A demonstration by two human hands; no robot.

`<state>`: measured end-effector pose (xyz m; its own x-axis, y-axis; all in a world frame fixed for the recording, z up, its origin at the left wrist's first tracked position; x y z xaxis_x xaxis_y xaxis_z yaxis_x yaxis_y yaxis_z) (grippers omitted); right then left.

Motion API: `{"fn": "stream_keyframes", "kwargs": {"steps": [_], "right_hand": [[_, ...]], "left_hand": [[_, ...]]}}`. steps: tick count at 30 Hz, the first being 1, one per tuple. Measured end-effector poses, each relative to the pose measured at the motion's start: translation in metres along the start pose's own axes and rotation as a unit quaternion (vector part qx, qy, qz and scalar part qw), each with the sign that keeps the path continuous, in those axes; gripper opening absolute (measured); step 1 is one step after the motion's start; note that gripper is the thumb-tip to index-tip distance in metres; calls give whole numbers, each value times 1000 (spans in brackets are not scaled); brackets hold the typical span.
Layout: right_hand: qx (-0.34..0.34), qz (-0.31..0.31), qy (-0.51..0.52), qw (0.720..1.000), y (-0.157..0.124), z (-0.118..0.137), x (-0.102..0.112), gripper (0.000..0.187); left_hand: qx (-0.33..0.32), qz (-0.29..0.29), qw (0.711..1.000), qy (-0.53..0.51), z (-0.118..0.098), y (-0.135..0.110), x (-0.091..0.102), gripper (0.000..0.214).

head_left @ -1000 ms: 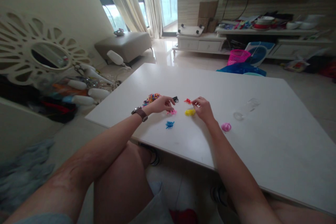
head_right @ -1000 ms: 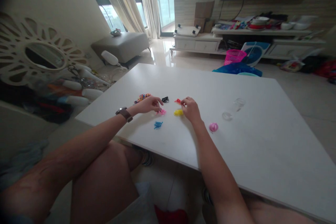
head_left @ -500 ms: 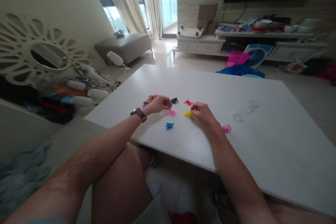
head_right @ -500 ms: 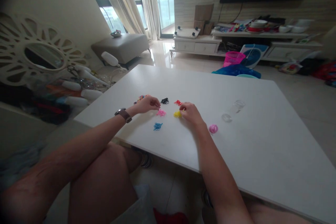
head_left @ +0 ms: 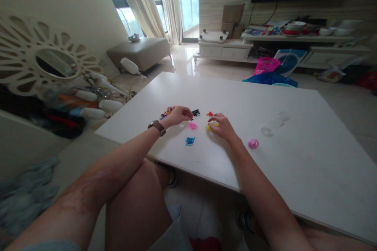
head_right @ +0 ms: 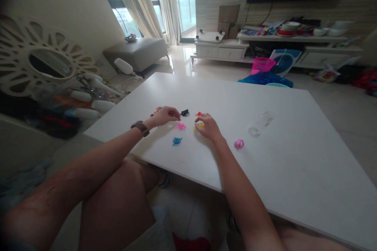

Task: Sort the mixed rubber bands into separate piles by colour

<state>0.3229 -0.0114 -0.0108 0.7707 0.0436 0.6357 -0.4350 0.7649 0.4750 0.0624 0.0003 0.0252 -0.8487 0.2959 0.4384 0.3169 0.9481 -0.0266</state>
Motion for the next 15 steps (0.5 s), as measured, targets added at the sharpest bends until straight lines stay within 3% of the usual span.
{"fn": "stream_keyframes", "kwargs": {"steps": [9, 15], "right_hand": [[99, 52, 15, 994, 2, 31, -25, 22], [89, 46, 25, 995, 3, 29, -24, 21]], "left_hand": [[-39, 23, 999, -1, -10, 0, -12, 21], [-38, 38, 999, 5, -7, 4, -14, 24]]}}
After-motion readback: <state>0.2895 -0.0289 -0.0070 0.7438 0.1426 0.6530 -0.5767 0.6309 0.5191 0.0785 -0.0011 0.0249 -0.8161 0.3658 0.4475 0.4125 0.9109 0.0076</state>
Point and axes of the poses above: each hand's wrist, its own y-axis towards the middle knuckle, its own x-axis out of the back of the hand, z = x × y, the point moved 1 cm from there along y, towards the middle knuckle, and after that the axes turned 3 degrees about y, right-handed, at the moved point
